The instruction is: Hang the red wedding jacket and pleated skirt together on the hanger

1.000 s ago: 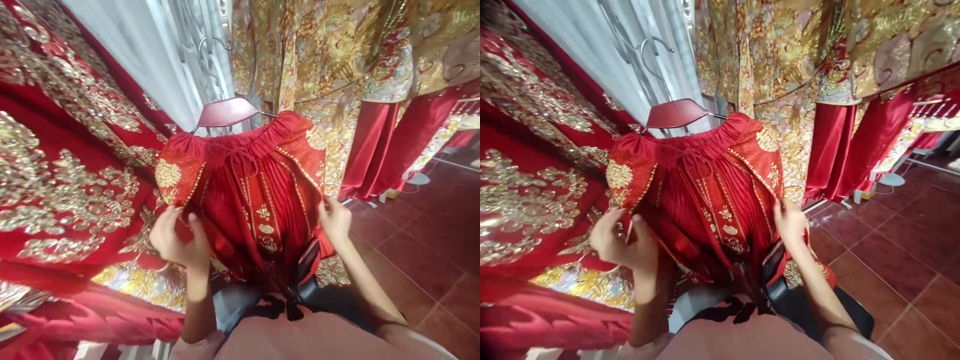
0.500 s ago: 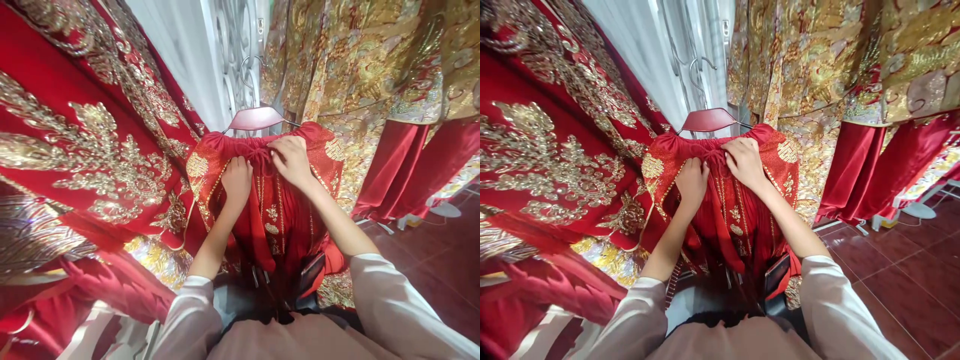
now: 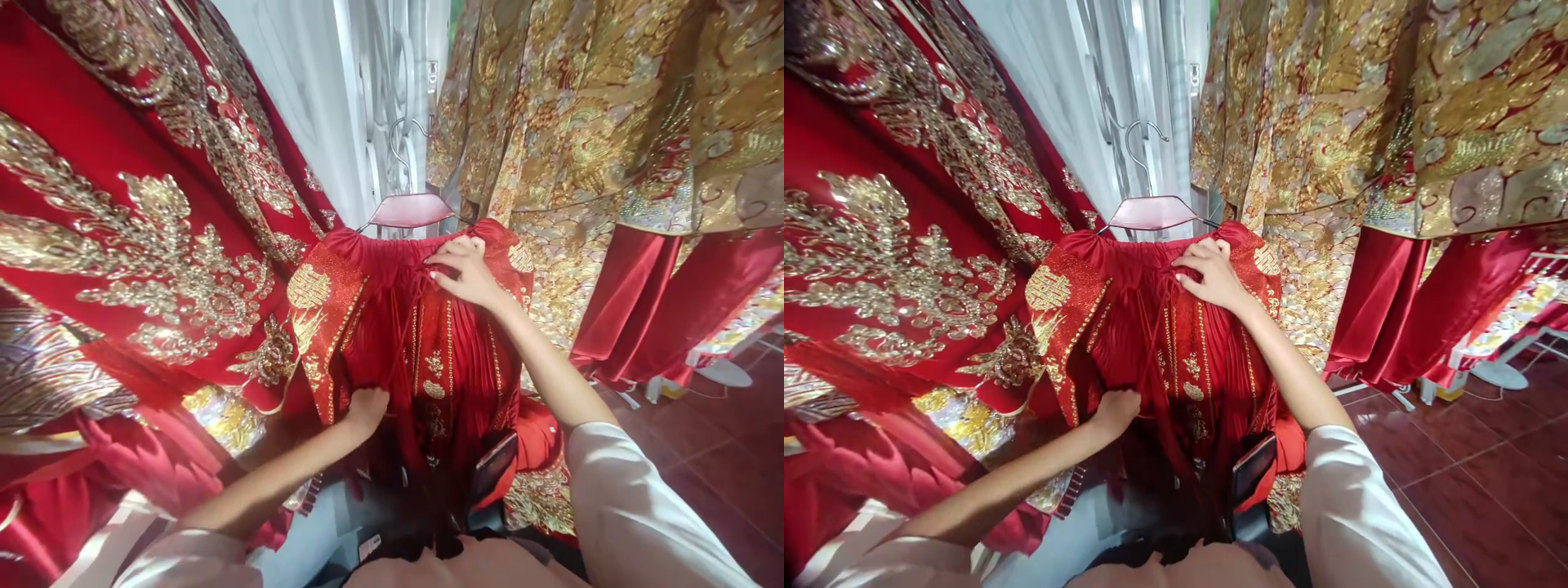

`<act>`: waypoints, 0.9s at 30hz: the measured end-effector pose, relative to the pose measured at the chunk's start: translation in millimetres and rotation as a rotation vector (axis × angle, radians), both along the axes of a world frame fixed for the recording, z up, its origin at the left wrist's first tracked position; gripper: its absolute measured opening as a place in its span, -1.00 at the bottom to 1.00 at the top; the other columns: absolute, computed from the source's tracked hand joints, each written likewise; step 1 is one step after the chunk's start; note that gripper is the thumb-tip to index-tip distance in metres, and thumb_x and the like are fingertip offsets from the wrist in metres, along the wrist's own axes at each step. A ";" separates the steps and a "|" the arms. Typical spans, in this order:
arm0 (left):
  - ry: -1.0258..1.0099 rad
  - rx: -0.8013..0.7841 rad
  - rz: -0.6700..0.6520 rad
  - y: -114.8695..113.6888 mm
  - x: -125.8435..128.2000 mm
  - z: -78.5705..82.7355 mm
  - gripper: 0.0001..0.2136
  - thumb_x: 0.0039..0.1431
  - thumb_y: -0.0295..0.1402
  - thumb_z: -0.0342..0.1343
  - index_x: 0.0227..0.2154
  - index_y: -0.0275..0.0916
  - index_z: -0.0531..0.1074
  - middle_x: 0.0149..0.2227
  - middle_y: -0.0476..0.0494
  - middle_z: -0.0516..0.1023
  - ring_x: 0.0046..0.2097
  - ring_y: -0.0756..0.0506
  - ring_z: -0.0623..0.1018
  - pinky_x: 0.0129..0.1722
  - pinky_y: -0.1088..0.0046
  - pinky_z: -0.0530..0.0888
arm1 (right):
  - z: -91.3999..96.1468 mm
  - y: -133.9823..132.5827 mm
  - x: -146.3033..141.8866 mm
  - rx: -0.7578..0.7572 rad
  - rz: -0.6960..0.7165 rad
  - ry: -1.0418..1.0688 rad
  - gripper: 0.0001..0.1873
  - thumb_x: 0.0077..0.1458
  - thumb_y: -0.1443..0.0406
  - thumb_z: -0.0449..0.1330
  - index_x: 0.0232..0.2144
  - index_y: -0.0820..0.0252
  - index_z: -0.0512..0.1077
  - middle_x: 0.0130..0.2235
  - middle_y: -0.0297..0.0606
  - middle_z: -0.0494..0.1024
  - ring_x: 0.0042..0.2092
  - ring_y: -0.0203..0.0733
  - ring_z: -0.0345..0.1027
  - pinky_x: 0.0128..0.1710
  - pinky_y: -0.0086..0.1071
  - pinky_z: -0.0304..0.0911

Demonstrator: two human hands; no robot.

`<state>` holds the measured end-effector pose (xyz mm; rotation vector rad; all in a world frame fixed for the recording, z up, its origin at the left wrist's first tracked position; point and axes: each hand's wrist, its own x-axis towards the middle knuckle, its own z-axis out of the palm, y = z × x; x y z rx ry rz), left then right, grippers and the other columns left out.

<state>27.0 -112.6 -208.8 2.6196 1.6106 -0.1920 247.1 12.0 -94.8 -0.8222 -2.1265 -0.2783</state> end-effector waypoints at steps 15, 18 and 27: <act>-0.108 0.555 -0.323 70.1 8.9 130.6 -0.81 0.14 -0.34 0.05 -0.20 -0.19 0.45 -0.21 -0.08 0.56 0.00 -0.18 0.43 0.26 -0.05 -0.04 | 10.4 -70.4 21.2 -0.199 0.211 -0.256 -0.89 -0.14 0.40 0.11 -0.53 0.20 0.44 -0.20 -0.23 0.45 -0.06 -0.10 0.17 0.03 -0.10 -0.17; -0.057 0.475 -0.309 59.0 12.0 135.2 -0.84 0.10 -0.34 0.07 -0.26 -0.20 0.44 -0.27 -0.07 0.56 -0.09 -0.17 0.49 0.24 -0.11 -0.08 | 13.4 -111.7 16.5 -0.219 0.454 -0.212 -0.89 -0.08 0.35 0.12 -0.60 0.21 0.33 -0.33 -0.25 0.46 -0.19 -0.19 0.23 0.01 -0.14 -0.06; 0.052 0.351 -0.298 44.5 17.4 131.4 -0.74 0.21 -0.41 -0.06 -0.11 -0.20 0.46 -0.10 -0.14 0.57 -0.03 -0.16 0.52 0.24 -0.03 -0.05 | -22.4 -164.6 15.9 -1.066 0.604 -0.774 -0.73 0.00 0.22 0.21 -0.64 0.14 0.27 -0.67 -0.47 0.30 -0.62 -0.35 0.12 -0.60 -0.43 -0.01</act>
